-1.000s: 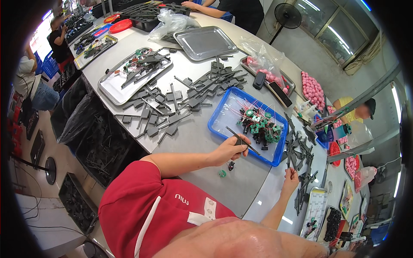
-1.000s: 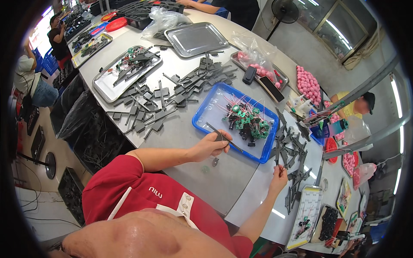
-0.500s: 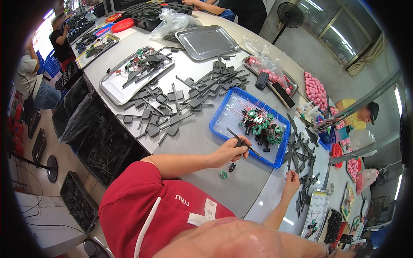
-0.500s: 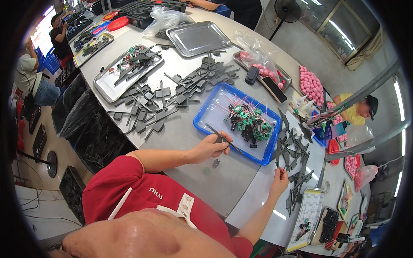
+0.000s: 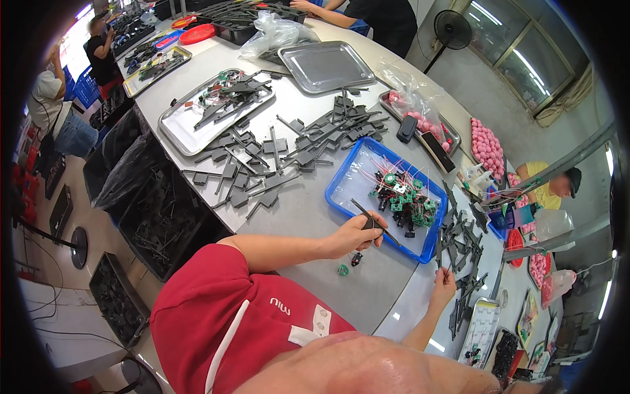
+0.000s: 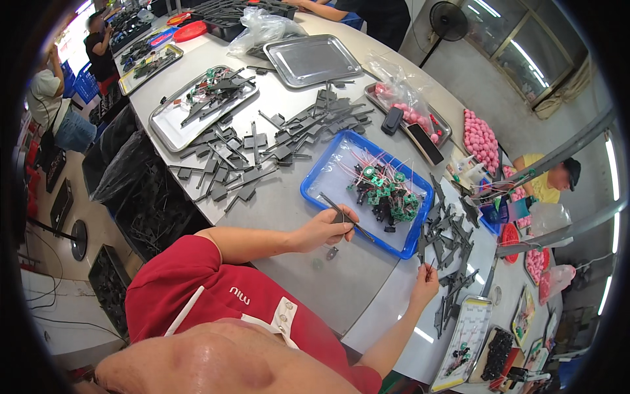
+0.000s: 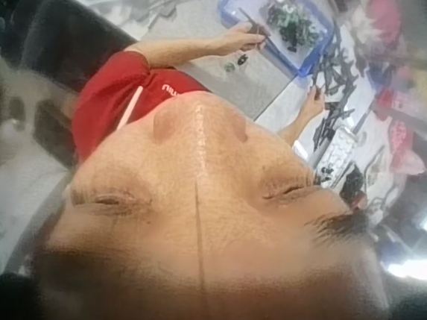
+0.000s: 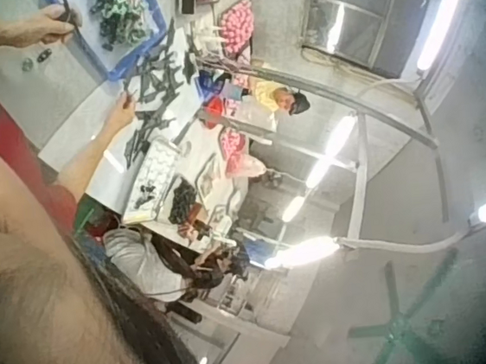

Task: Assembling small electronic components and wiring into plastic housings at a workbench.

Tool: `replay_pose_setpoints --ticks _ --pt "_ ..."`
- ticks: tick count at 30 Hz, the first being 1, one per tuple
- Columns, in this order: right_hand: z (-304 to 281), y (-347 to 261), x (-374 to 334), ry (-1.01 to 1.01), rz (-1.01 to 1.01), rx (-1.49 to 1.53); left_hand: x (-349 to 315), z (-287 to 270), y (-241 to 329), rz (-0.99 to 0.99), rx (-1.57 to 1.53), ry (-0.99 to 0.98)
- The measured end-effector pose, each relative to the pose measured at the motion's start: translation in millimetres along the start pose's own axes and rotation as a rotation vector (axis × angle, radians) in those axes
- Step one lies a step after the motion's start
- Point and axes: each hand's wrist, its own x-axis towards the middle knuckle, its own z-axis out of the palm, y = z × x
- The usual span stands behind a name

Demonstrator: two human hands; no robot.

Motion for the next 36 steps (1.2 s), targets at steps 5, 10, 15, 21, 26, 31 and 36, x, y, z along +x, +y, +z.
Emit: replay_pose_setpoints --ticks 5,10,15,21,26,31,36 --pt "1 4 0 0.021 0.005 -0.062 0 -1 -1 0.014 0.005 -0.005" --pt "0 13 2 0.013 -0.023 -0.059 -1 -1 0 0.016 0.006 -0.009" --pt "1 12 2 0.020 -0.020 -0.069 0 0 0 0.005 0.003 -0.004" --pt "3 9 1 0.004 -0.056 -0.097 -1 -2 -2 0.013 0.006 -0.007" --pt "2 5 -1 -0.039 -0.021 -0.075 0 -1 -1 0.005 -0.007 -0.012" --pt "3 4 -3 -0.031 -0.033 -0.057 0 0 0 0.014 0.003 -0.014" --pt "4 1 -4 -0.035 -0.024 -0.049 -1 0 -1 0.006 0.011 -0.009"
